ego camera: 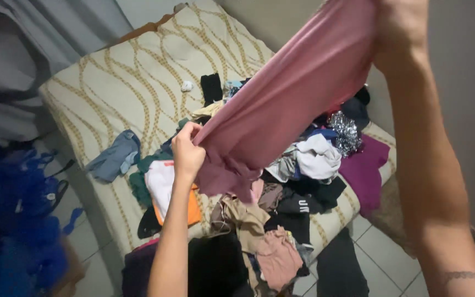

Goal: The person folds several garments on a bed, including a black bra, a pink top, a brown top, and a beige top. Each item is unfolded, smoothed, and folded into a neat stack on the bed.

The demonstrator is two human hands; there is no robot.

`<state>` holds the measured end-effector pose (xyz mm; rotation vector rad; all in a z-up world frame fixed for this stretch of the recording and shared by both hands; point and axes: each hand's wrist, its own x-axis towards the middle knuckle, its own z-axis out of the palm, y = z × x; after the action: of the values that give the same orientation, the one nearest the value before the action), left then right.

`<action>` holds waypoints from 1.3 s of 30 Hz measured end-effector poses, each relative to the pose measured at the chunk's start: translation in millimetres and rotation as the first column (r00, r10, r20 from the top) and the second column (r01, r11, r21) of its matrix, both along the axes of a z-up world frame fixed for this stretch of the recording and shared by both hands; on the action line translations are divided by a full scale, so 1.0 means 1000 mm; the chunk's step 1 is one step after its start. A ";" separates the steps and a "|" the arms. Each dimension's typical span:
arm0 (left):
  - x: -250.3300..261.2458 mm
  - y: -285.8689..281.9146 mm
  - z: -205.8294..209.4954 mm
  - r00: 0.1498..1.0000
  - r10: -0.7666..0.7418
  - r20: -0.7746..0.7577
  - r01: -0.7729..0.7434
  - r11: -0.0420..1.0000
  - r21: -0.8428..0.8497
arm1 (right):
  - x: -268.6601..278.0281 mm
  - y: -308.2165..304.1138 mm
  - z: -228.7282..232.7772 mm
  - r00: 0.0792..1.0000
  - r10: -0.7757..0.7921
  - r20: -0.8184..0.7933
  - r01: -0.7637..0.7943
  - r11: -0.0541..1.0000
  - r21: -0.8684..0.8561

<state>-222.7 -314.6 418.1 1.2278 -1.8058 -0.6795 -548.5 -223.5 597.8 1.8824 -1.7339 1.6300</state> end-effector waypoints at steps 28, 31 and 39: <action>0.008 -0.010 -0.017 0.441 0.399 -0.804 0.594 0.541 0.595 | -0.039 0.131 -0.038 0.890 -0.142 0.433 -0.016 0.940 0.340; -0.021 0.026 0.037 0.479 0.280 -0.832 0.706 0.441 0.555 | -0.050 0.109 -0.107 0.965 -0.143 -0.219 0.256 0.693 0.674; -0.041 0.116 0.115 0.273 0.381 -0.883 0.870 0.295 0.396 | 0.126 0.108 -0.109 0.561 -0.043 0.827 -0.542 0.736 0.406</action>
<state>-264.1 -198.6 533.3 0.5391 -0.3498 -2.4172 -422.6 -115.6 488.8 1.8001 -2.7594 2.5669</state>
